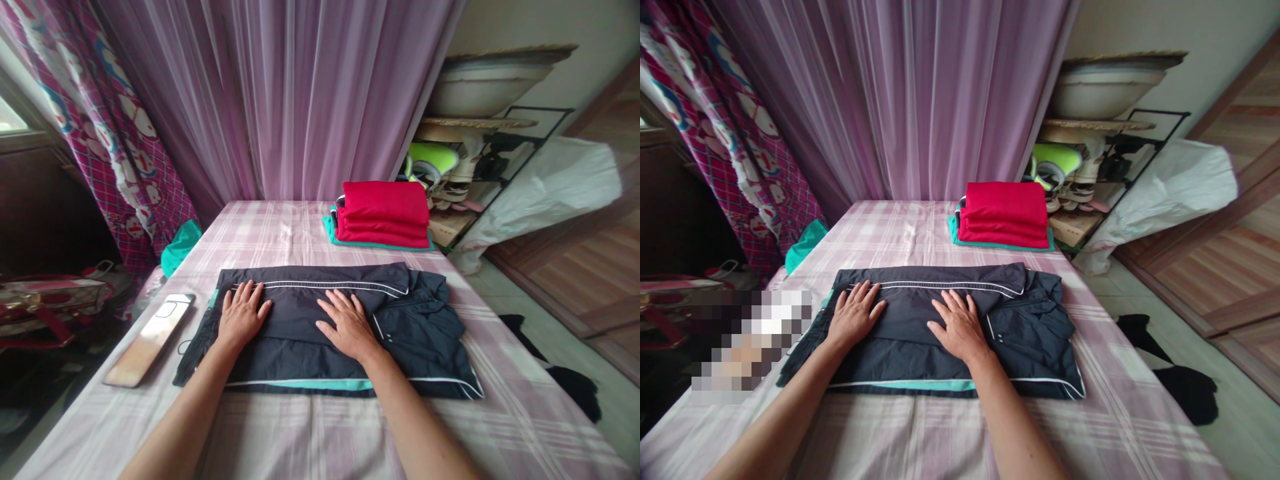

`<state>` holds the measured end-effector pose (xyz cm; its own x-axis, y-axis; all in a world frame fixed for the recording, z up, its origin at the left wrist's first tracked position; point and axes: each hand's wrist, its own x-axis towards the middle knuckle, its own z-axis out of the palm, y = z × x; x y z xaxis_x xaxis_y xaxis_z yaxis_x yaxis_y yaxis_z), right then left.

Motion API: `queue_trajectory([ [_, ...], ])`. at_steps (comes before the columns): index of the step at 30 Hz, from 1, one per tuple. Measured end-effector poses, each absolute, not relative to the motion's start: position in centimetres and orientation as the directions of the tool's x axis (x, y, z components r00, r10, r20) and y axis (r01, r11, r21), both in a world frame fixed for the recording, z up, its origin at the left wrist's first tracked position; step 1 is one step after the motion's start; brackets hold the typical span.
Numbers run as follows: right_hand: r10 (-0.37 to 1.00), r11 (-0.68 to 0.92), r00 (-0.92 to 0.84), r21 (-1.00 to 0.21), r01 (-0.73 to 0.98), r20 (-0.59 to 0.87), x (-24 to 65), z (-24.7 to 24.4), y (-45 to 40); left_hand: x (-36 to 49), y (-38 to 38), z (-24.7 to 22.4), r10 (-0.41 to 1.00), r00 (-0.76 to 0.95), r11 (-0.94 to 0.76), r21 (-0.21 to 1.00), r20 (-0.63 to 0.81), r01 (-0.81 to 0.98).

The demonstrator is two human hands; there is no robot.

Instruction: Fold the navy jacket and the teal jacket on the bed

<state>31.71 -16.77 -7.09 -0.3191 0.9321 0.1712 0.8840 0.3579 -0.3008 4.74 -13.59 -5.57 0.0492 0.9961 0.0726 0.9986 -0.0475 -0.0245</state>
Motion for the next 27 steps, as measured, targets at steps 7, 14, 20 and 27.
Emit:
queue_trajectory([
  [7, 0.924, 0.371, -0.324, -0.276, 0.887, 0.201, 31.77, -7.41, -16.78, 4.75, -13.71, -5.53, 0.996, 0.050, -0.048, -0.021, 0.079, 0.999],
  [14, 0.927, 0.365, -0.321, -0.265, 0.893, 0.196, 31.70, -7.35, -16.79, 4.64, -13.75, -5.76, 0.993, 0.060, -0.060, -0.007, 0.102, 0.998],
  [20, 0.925, 0.368, -0.324, -0.262, 0.892, 0.197, 31.72, -7.37, -16.76, 4.55, -13.77, -5.90, 0.992, 0.057, -0.058, 0.004, 0.115, 0.998],
  [27, 0.926, 0.366, -0.321, -0.268, 0.891, 0.197, 31.70, -7.26, -16.79, 4.62, -13.76, -5.93, 0.992, 0.058, -0.058, -0.003, 0.108, 0.998],
])
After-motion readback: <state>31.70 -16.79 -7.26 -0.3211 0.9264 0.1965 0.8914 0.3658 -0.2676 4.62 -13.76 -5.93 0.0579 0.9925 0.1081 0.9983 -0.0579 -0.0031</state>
